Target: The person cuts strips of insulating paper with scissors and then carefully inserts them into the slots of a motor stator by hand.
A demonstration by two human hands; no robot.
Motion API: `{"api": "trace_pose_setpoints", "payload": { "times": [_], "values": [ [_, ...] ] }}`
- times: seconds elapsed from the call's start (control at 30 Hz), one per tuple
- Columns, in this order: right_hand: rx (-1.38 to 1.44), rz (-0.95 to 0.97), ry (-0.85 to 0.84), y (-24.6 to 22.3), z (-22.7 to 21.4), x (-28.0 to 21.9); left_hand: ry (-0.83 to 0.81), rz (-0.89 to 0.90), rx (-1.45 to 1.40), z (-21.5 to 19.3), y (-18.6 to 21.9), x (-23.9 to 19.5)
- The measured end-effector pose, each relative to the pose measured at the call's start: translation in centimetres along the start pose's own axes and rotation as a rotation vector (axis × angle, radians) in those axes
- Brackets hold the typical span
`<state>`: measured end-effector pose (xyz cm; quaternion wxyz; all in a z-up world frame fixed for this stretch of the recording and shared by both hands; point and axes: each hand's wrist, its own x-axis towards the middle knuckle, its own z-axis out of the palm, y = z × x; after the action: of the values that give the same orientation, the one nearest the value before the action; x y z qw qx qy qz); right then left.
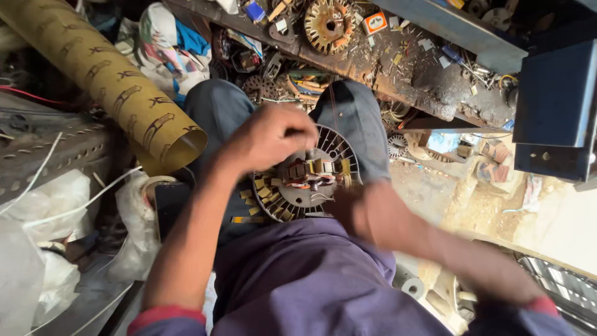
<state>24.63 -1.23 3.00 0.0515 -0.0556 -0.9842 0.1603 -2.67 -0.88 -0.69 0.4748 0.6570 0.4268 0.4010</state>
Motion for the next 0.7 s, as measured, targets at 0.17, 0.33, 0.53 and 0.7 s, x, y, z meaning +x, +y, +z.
{"api": "trace_pose_setpoints", "payload": {
  "times": [0.17,0.33,0.53,0.7],
  "values": [
    [-0.217,0.348,0.281,3.9,-2.8,-2.1,0.379,0.42,0.944,6.4,6.6,-5.9],
    [0.386,0.702,0.433,8.1,0.5,5.3,0.482,-0.002,0.016,5.2,4.1,-2.4],
    [-0.001,0.325,-0.096,2.1,0.2,1.5,0.073,-0.008,0.15,-0.1,0.4,-0.9],
    [-0.005,0.32,0.189,2.8,-1.5,-3.1,0.478,0.393,0.615,5.3,6.1,-5.2]
  ]
}}
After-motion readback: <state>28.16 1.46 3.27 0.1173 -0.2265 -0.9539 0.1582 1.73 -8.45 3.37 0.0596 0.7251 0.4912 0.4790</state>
